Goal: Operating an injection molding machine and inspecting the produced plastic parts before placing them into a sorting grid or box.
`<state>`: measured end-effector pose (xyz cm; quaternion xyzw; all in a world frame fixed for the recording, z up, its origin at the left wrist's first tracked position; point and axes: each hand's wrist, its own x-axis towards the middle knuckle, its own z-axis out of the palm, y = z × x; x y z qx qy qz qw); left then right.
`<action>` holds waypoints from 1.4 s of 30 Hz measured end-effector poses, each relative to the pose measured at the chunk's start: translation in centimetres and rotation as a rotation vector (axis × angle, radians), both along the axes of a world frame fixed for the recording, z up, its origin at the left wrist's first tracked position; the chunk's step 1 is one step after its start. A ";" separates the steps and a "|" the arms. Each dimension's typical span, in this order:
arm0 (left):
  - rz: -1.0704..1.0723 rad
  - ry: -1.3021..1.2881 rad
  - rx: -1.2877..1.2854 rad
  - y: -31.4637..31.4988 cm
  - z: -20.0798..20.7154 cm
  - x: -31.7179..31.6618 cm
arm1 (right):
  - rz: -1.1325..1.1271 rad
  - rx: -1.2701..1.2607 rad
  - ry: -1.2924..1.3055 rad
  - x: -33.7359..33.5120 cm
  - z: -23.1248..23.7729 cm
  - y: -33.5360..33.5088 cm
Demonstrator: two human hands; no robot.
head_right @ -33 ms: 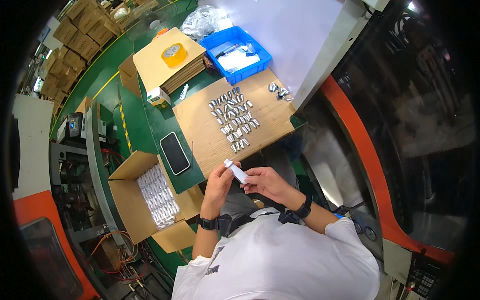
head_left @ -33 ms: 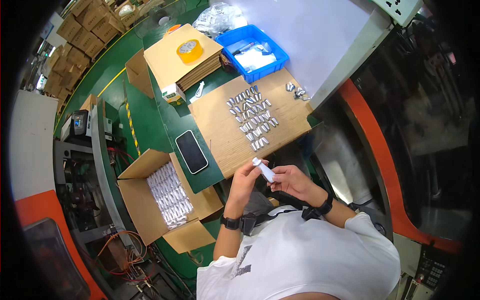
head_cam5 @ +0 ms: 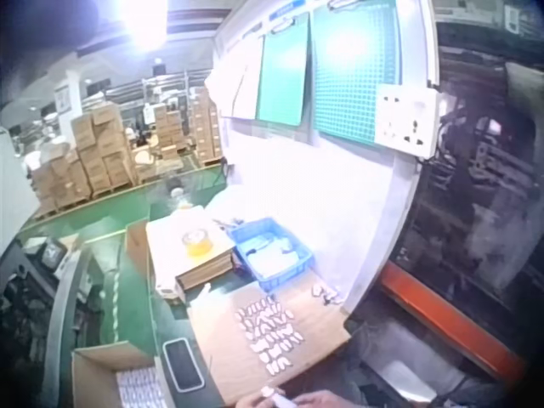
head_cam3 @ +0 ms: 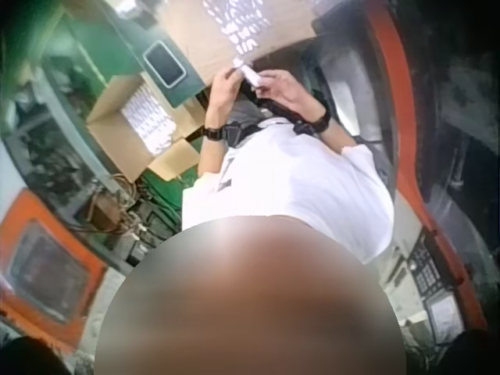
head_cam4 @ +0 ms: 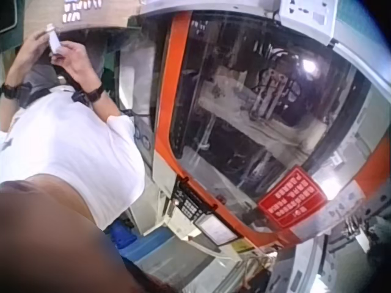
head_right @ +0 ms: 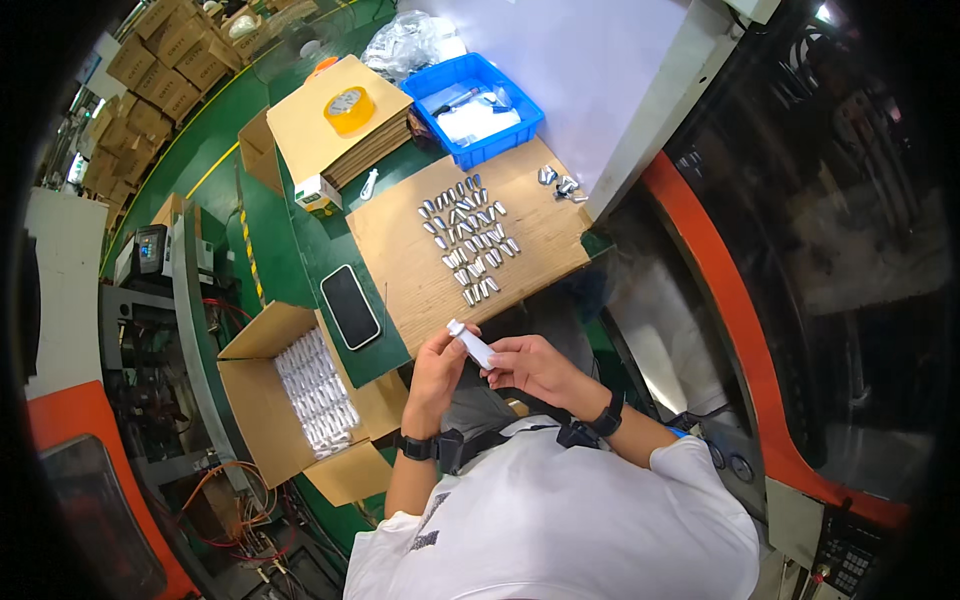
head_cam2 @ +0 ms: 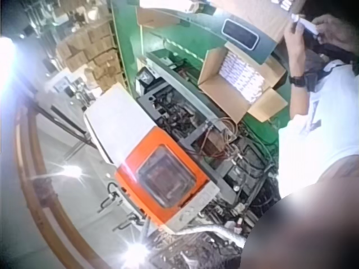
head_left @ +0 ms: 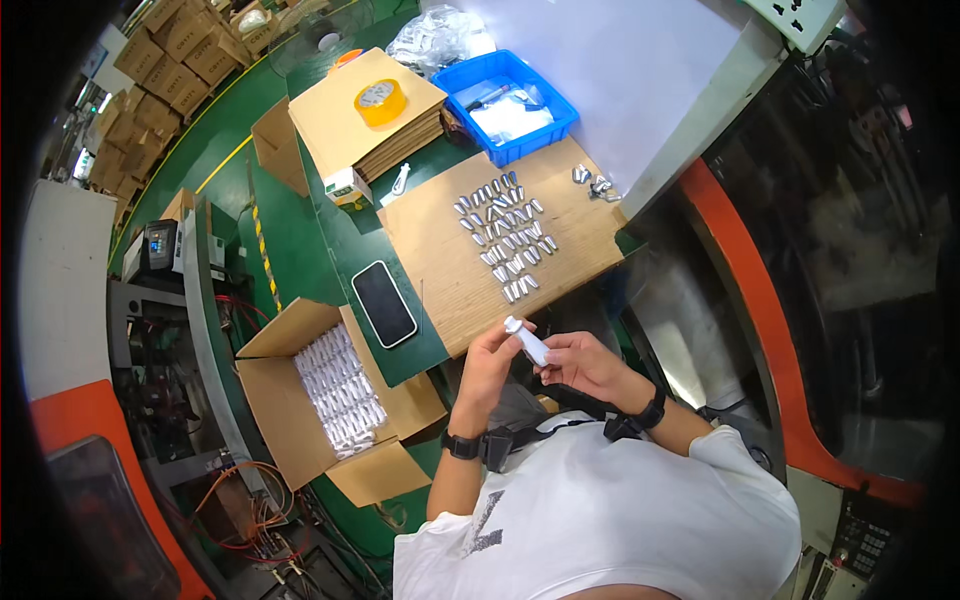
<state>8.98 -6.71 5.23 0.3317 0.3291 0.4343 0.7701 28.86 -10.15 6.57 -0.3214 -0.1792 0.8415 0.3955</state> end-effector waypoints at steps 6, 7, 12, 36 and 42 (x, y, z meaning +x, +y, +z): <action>0.117 0.076 0.159 -0.4 0.4 -0.5 | 0.057 -0.084 0.156 -1.2 -0.3 0.7; 0.112 0.080 0.150 -0.3 0.5 -0.7 | 0.102 -0.101 0.176 -1.3 -0.3 1.2; 0.243 0.184 0.182 -0.5 0.4 -2.8 | 0.195 0.229 -0.239 0.7 -0.8 9.3; 0.581 0.423 -0.007 -4.8 -4.4 -9.3 | 0.207 0.292 -2.065 4.5 -3.1 43.4; 0.598 0.711 0.261 -0.1 -4.7 -11.2 | 0.212 0.275 -2.042 4.5 -2.8 43.3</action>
